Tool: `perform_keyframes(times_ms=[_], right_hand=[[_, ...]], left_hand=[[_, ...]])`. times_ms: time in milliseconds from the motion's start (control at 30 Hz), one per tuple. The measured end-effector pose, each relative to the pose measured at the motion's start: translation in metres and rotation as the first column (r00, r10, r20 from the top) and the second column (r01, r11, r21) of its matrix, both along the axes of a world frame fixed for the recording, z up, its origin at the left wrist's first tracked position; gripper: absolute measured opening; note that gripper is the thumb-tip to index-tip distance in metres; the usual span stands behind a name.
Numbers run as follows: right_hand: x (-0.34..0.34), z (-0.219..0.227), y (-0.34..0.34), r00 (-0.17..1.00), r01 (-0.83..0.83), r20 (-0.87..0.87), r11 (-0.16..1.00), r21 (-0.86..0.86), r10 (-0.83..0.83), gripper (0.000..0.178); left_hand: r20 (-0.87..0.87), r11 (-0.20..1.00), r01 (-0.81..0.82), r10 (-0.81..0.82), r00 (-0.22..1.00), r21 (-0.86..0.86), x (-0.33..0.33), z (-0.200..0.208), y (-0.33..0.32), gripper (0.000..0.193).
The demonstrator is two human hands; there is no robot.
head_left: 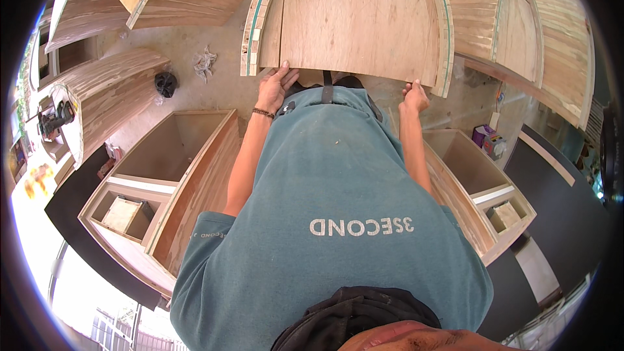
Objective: The person fits a curved wooden panel into a pre-existing wooden frame structure. They repeatedly lift, align, and press the panel into place, adjusting its position to ensure a snug fit within the curved edges of the frame.
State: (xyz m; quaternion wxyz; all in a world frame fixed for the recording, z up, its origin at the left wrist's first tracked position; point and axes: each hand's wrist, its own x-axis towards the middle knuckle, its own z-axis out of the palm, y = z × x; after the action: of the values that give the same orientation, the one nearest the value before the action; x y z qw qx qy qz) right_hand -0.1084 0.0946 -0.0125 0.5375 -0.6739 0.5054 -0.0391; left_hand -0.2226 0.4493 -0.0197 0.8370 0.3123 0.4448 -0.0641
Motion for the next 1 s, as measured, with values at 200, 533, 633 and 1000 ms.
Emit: perform_keyframes(times_ms=[200, 533, 633, 1000], right_hand=[[0.001, -0.002, -0.004, 1.0, -0.002, 0.014, 1.0, 0.0, 0.002, 0.026], [0.002, -0.015, -0.022, 0.999, -0.044, 0.026, 0.999, -0.003, 0.044, 0.024], [0.004, -0.014, -0.021, 0.998, -0.046, 0.028, 0.998, -0.046, 0.048, 0.028], [-0.009, -0.005, -0.013, 0.989, -0.14, 0.042, 0.989, -0.042, 0.141, 0.029]], left_hand=[[-0.009, 1.0, 0.011, -0.011, 1.0, -0.011, 0.002, -0.001, -0.001, 0.048], [0.031, 0.997, 0.047, -0.045, 0.999, -0.065, 0.001, -0.015, -0.005, 0.047], [-0.004, 0.999, 0.042, -0.042, 0.999, -0.024, 0.004, -0.009, -0.009, 0.044], [-0.04, 0.993, 0.07, -0.066, 0.997, 0.09, 0.0, 0.007, -0.008, 0.044]])
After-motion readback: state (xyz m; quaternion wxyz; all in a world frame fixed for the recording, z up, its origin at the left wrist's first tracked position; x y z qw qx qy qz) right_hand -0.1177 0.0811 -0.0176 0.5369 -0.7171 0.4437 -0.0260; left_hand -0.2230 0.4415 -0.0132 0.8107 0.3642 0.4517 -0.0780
